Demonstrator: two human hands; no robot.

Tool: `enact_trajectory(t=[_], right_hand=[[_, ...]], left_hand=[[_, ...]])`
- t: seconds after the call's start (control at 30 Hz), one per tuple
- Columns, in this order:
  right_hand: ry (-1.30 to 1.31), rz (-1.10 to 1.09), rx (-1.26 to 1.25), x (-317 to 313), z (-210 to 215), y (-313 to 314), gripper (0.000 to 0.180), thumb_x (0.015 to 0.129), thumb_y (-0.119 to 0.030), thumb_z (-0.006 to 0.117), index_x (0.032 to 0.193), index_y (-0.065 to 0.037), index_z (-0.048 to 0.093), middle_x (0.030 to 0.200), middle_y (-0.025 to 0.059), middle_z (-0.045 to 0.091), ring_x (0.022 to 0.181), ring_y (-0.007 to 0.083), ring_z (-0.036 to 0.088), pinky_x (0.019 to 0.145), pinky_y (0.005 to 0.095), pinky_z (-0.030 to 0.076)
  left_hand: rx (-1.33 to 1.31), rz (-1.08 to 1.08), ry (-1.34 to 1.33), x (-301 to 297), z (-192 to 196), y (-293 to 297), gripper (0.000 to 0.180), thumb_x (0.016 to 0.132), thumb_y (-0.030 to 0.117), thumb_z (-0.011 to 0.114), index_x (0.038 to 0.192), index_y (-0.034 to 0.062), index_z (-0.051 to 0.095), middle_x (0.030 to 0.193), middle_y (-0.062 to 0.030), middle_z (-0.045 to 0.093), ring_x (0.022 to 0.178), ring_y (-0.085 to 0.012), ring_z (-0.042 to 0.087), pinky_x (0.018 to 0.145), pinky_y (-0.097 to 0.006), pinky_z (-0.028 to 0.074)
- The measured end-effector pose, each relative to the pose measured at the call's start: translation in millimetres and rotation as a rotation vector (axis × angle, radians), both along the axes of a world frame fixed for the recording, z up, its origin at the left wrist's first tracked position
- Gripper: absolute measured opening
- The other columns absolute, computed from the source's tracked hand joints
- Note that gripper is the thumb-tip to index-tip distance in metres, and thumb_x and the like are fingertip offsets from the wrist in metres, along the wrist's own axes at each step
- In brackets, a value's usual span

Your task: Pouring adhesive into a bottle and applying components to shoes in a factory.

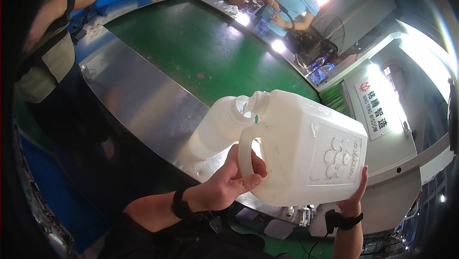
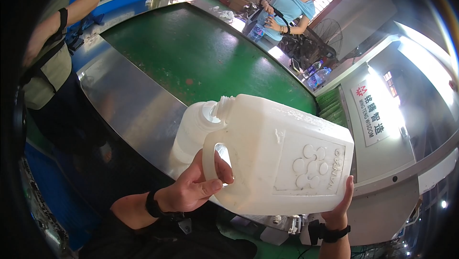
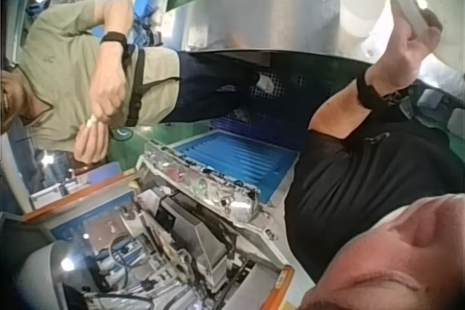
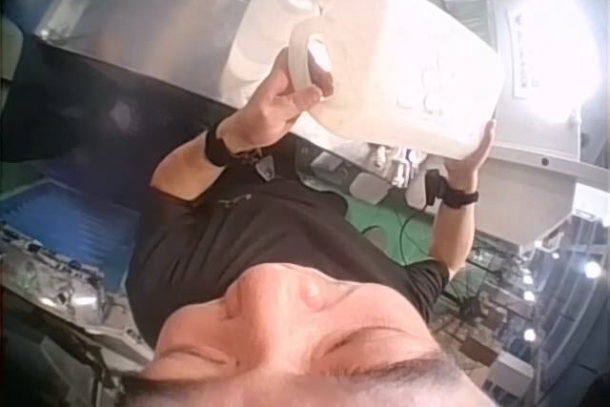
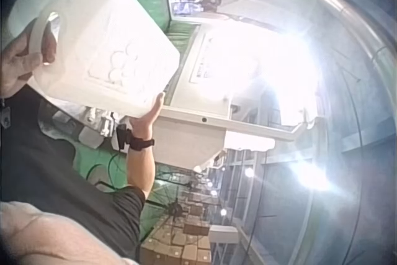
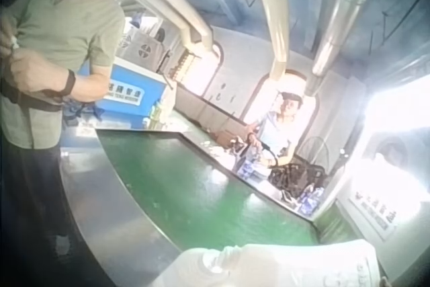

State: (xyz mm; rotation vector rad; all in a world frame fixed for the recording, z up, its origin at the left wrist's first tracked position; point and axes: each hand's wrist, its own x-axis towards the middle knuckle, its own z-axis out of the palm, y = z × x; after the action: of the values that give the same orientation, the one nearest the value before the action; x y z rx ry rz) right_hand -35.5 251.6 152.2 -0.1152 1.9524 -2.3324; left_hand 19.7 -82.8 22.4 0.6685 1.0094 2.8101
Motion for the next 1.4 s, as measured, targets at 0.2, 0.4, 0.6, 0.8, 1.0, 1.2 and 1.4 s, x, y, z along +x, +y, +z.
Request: enact_trajectory(t=[0.2,0.4,0.6,0.8,1.0,1.2,1.4], right_hand=[[0.017,0.017,0.025,-2.4,0.5,-0.6,0.075,0.099,-0.06,0.039,0.151,-0.006,0.036,0.145,0.0145,0.048,0.131,0.0317,0.049,0.108,0.0493,0.041],[0.015,-0.01,0.03,-1.2,3.5,-4.5,0.075,0.099,-0.06,0.038,0.151,-0.006,0.035,0.145,0.0155,0.048,0.131,0.032,0.049,0.108,0.0489,0.042],[0.015,-0.004,0.026,-1.7,4.9,-3.5,0.075,0.1,-0.059,0.037,0.151,-0.005,0.035,0.145,0.0156,0.048,0.132,0.0316,0.049,0.109,0.0483,0.041],[0.042,-0.005,0.04,-3.7,1.8,1.2,0.073,0.101,-0.058,0.035,0.151,-0.004,0.036,0.145,0.0152,0.047,0.132,0.0291,0.048,0.11,0.0462,0.04],[0.049,0.022,0.043,-2.3,3.5,-3.4,0.074,0.1,-0.059,0.038,0.151,-0.006,0.036,0.146,0.0148,0.047,0.132,0.0315,0.048,0.109,0.0484,0.04],[0.026,0.027,0.01,2.3,6.2,-10.9,0.075,0.099,-0.059,0.039,0.151,-0.005,0.035,0.146,0.0162,0.047,0.132,0.0328,0.048,0.108,0.0495,0.041],[0.038,0.057,0.02,1.3,5.3,-5.2,0.075,0.1,-0.06,0.039,0.152,-0.007,0.035,0.148,0.0138,0.046,0.134,0.0322,0.047,0.111,0.0497,0.039]], left_hand=[[-0.01,0.0,-0.011,1.2,2.1,-1.7,0.037,0.101,0.014,0.057,0.127,0.0058,0.032,0.117,-0.0052,0.049,0.111,-0.0128,0.047,0.101,-0.034,0.039],[-0.011,-0.007,-0.002,0.9,-0.8,-1.3,0.044,0.099,0.008,0.058,0.134,0.0091,0.032,0.12,-0.0056,0.052,0.113,-0.0137,0.048,0.102,-0.035,0.039],[0.015,-0.013,-0.014,0.2,-0.3,-1.6,0.044,0.099,0.008,0.058,0.134,0.009,0.032,0.119,-0.0058,0.052,0.113,-0.0139,0.048,0.102,-0.035,0.039],[-0.027,0.001,-0.006,0.9,4.1,-4.2,0.041,0.101,0.015,0.059,0.129,0.0056,0.03,0.118,-0.0051,0.049,0.11,-0.0123,0.047,0.101,-0.034,0.039],[0.008,-0.034,-0.019,1.5,0.6,-2.3,0.045,0.099,0.005,0.056,0.136,0.0089,0.03,0.119,-0.0056,0.052,0.114,-0.0145,0.048,0.104,-0.036,0.038],[-0.038,-0.01,0.008,2.9,-0.4,-1.2,0.047,0.099,0.005,0.057,0.136,0.0093,0.029,0.12,-0.0058,0.052,0.115,-0.0147,0.048,0.103,-0.037,0.039],[-0.031,-0.02,-0.01,2.6,4.8,-0.6,0.044,0.1,0.008,0.058,0.134,0.0081,0.03,0.119,-0.0054,0.051,0.112,-0.0137,0.048,0.102,-0.035,0.039]])
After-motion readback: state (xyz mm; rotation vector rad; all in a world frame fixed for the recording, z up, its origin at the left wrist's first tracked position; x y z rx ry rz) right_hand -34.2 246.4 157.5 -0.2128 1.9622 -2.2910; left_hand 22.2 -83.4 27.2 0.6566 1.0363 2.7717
